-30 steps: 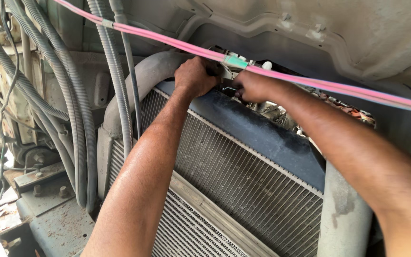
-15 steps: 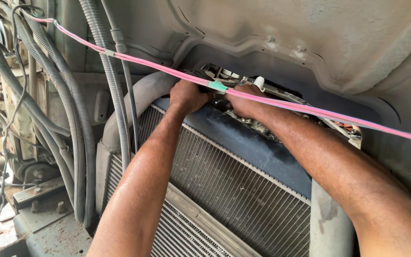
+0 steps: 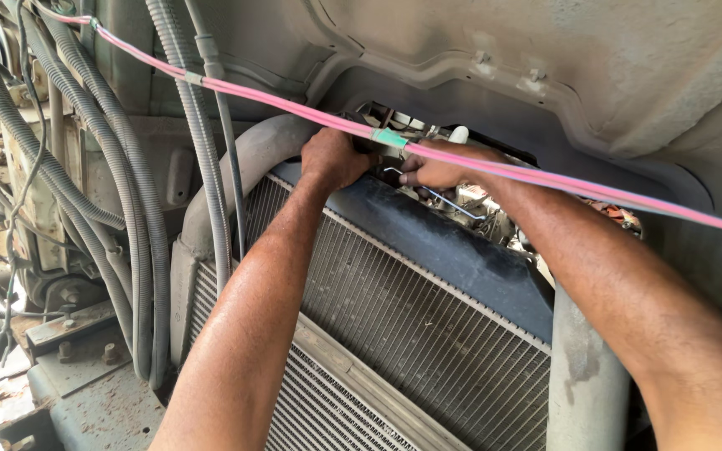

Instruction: The person uses a wrench to tighten bolts on a component located above the radiator in a vehicle's engine bay. Another person is visible nearby, also working on the engine.

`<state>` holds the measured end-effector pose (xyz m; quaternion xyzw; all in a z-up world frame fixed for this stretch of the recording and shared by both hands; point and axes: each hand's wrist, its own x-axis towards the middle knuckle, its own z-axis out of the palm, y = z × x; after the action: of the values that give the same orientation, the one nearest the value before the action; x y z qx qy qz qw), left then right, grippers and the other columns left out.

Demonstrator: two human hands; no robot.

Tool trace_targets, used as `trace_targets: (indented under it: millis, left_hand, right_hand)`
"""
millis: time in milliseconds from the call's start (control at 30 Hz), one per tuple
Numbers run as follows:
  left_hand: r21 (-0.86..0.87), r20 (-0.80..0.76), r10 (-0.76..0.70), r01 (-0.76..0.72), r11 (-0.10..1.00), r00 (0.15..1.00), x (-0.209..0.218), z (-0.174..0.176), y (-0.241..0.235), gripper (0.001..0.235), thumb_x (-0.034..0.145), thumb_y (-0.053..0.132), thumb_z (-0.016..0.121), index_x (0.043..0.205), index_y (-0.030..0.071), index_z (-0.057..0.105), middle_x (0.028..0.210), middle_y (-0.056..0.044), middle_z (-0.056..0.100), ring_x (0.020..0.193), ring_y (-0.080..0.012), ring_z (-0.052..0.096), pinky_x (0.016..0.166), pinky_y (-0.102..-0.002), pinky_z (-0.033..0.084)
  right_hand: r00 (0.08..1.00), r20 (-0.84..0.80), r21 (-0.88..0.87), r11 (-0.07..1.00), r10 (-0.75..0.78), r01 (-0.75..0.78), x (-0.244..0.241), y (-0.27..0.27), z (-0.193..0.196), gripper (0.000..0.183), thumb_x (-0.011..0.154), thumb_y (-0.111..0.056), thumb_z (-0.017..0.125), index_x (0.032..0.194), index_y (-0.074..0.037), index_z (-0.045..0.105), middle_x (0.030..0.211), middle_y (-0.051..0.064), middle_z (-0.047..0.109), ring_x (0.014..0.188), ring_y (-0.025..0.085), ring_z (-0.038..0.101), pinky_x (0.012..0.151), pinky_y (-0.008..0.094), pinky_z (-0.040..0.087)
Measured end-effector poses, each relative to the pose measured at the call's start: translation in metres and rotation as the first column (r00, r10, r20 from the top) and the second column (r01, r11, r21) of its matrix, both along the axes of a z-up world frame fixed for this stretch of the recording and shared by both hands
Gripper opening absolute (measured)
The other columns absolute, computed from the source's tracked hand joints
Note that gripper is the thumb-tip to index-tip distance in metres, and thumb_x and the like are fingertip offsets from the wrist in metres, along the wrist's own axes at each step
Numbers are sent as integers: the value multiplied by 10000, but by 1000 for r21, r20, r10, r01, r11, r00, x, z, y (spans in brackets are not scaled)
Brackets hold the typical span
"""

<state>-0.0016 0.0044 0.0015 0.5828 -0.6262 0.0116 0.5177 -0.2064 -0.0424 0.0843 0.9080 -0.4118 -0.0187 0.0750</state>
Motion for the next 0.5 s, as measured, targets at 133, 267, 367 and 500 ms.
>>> trace_targets:
  millis: [133,267,367,500]
  left_hand:
    - [32,-27,-10,11,999,1000,0,0,1,543,714,407,867,1186,180,724,1140,-77,754,1116,-278,692,944,-440,544]
    - [5,-31,10,-9,1000,999,0,1,1,586,687,404,886,1173,129,709,1120,-106,752,1099,-295,694,940,-444,545]
    - [21,-36,13,-12,1000,999,0,2,1,580,679,411,882,1155,125,715,1101,-106,759,1078,-293,705,940,-440,550]
    - [23,-52,5,-4,1000,999,-1,3,3,533,670,392,862,1126,144,739,1081,-93,768,1057,-283,716,933,-430,557]
  right_hand:
    - [990,101,140,986,-100,85,-1,0,-3,332,953,-310,653,948,3,765,636,39,636,566,156,562,527,389,475]
    - [983,149,62,993,-110,102,7,3,-12,257,947,-283,661,967,-53,775,629,56,622,545,151,542,507,372,459]
    - [990,91,-15,994,-108,109,16,10,-13,324,965,-262,651,877,24,774,663,109,673,568,201,600,543,414,504]
    - [993,2,-233,966,-116,113,28,21,-14,311,905,-243,688,860,58,748,691,202,676,625,298,669,613,490,546]
